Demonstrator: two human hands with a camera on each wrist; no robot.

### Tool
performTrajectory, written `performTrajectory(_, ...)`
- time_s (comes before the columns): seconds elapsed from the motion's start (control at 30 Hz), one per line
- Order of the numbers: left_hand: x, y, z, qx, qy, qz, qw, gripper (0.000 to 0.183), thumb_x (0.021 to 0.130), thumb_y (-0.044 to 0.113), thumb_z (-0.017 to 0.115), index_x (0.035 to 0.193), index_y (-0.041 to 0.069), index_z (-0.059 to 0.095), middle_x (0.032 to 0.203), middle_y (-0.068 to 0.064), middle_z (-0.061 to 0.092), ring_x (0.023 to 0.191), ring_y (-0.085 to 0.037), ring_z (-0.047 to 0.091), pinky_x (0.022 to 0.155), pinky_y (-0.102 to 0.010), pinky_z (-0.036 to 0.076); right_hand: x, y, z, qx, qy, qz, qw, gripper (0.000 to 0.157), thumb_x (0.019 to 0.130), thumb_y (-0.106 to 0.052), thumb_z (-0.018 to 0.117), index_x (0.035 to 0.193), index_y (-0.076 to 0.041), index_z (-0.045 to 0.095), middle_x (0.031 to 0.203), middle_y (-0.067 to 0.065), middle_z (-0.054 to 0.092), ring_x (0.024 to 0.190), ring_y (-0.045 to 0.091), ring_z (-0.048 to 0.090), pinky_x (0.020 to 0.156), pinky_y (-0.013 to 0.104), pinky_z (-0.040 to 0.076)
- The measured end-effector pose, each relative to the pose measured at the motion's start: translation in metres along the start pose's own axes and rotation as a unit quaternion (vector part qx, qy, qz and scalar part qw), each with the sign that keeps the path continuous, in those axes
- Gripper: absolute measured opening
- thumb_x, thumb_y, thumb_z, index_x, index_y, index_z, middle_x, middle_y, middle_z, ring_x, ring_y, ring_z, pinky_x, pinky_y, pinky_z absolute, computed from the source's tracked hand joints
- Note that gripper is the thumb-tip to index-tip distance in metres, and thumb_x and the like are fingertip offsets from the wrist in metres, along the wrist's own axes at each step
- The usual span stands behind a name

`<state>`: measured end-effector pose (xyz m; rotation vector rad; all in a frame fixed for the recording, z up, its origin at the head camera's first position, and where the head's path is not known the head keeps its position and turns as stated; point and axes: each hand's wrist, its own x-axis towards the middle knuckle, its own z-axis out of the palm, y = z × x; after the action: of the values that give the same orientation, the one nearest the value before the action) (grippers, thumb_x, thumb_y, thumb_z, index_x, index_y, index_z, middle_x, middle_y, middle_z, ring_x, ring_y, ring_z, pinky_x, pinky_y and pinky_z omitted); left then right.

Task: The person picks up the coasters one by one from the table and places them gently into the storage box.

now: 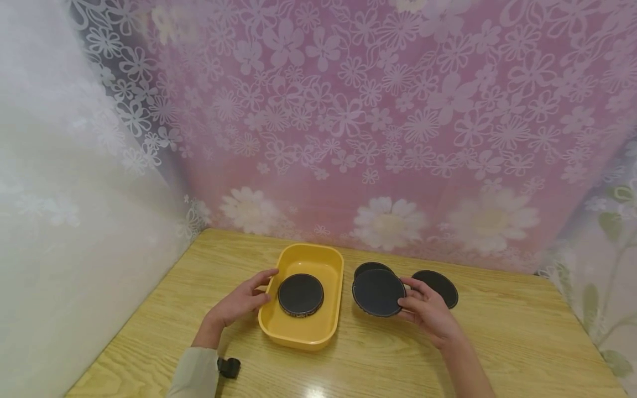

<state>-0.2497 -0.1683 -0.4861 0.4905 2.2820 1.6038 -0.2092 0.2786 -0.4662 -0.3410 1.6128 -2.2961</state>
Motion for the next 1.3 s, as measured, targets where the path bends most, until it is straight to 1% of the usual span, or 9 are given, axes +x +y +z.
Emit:
performTrajectory(0.13,0.0,0.001,0.0,-0.003,-0.004,0.001,1.0,0.063,0.098,0.015,0.055,0.157,0.018,0.032,0.152,-0.017,0.037,0.13,-0.039,0.049,0.089,-0.044,0.051,0.007,0.003,0.009,-0.011,-0.006,0.003,1.0,0.045,0.1,0.006,0.047,0.138,-0.02,0.048,0.117,0.003,0.066,0.102,0.016,0.069,0.087,0.031,0.055)
performTrajectory(0.27,0.0,0.001,0.0,-0.004,-0.005,-0.001,1.0,0.063,0.098,0.014,0.055,0.157,0.017,0.031,0.152,-0.017,0.037,0.13,-0.039,0.048,0.089,-0.045,0.051,0.015,0.007,0.017,-0.021,-0.001,0.005,1.0,0.046,0.1,0.004,0.049,0.143,-0.013,0.047,0.121,0.001,0.065,0.102,0.015,0.069,0.085,0.029,0.055)
performTrajectory(0.33,0.0,0.0,0.0,-0.003,-0.004,-0.001,1.0,0.064,0.098,0.014,0.055,0.157,0.017,0.031,0.152,-0.016,0.037,0.131,-0.039,0.047,0.09,-0.045,0.051,0.019,0.008,0.021,-0.026,0.006,0.006,1.0,0.049,0.1,0.003,0.051,0.147,-0.007,0.043,0.122,0.0,0.065,0.103,0.014,0.069,0.084,0.028,0.055)
performTrajectory(0.43,-0.001,0.0,-0.001,-0.001,-0.002,0.0,1.0,0.063,0.098,0.014,0.055,0.157,0.018,0.032,0.153,-0.016,0.037,0.132,-0.038,0.046,0.092,-0.046,0.051,0.025,0.01,0.028,-0.038,0.023,0.01,0.999,0.057,0.1,0.002,0.053,0.152,0.002,0.032,0.123,-0.002,0.065,0.103,0.013,0.069,0.082,0.027,0.056)
performTrajectory(0.53,-0.001,0.0,-0.001,0.0,-0.002,0.001,1.0,0.063,0.098,0.014,0.055,0.157,0.018,0.031,0.152,-0.016,0.038,0.131,-0.038,0.047,0.092,-0.046,0.051,0.031,0.011,0.036,-0.051,0.039,0.019,0.998,0.064,0.099,-0.001,0.055,0.154,0.007,0.023,0.122,-0.003,0.063,0.1,0.011,0.069,0.081,0.025,0.056)
performTrajectory(0.8,0.0,0.0,-0.001,0.0,-0.005,0.005,1.0,0.064,0.098,0.017,0.056,0.157,0.018,0.032,0.152,-0.015,0.039,0.131,-0.038,0.048,0.092,-0.046,0.051,0.049,0.013,0.054,-0.052,0.04,0.037,0.997,0.066,0.1,-0.004,0.055,0.154,0.008,0.019,0.121,-0.001,0.063,0.102,0.01,0.068,0.084,0.026,0.055)
performTrajectory(1.0,0.002,0.001,-0.001,-0.001,-0.007,0.005,1.0,0.064,0.097,0.016,0.056,0.157,0.017,0.032,0.152,-0.015,0.038,0.132,-0.039,0.046,0.092,-0.047,0.051,0.061,0.018,0.063,-0.059,0.043,0.039,0.997,0.065,0.1,-0.005,0.055,0.153,0.01,0.02,0.124,0.002,0.061,0.105,0.011,0.067,0.087,0.028,0.055)
performTrajectory(1.17,0.002,0.0,-0.002,0.001,-0.006,0.003,1.0,0.064,0.097,0.016,0.056,0.157,0.017,0.032,0.152,-0.014,0.038,0.133,-0.039,0.046,0.091,-0.046,0.051,0.069,0.022,0.07,-0.069,0.041,0.035,0.996,0.064,0.1,-0.004,0.056,0.152,0.01,0.023,0.12,0.0,0.063,0.101,0.012,0.068,0.084,0.03,0.056)
performTrajectory(1.3,0.001,0.0,-0.002,-0.001,-0.007,0.002,1.0,0.064,0.097,0.015,0.055,0.157,0.017,0.032,0.152,-0.015,0.038,0.132,-0.039,0.047,0.089,-0.044,0.052,0.075,0.024,0.077,-0.089,0.042,0.034,0.995,0.059,0.1,-0.003,0.054,0.151,0.008,0.027,0.121,0.005,0.059,0.099,0.013,0.068,0.083,0.033,0.056)
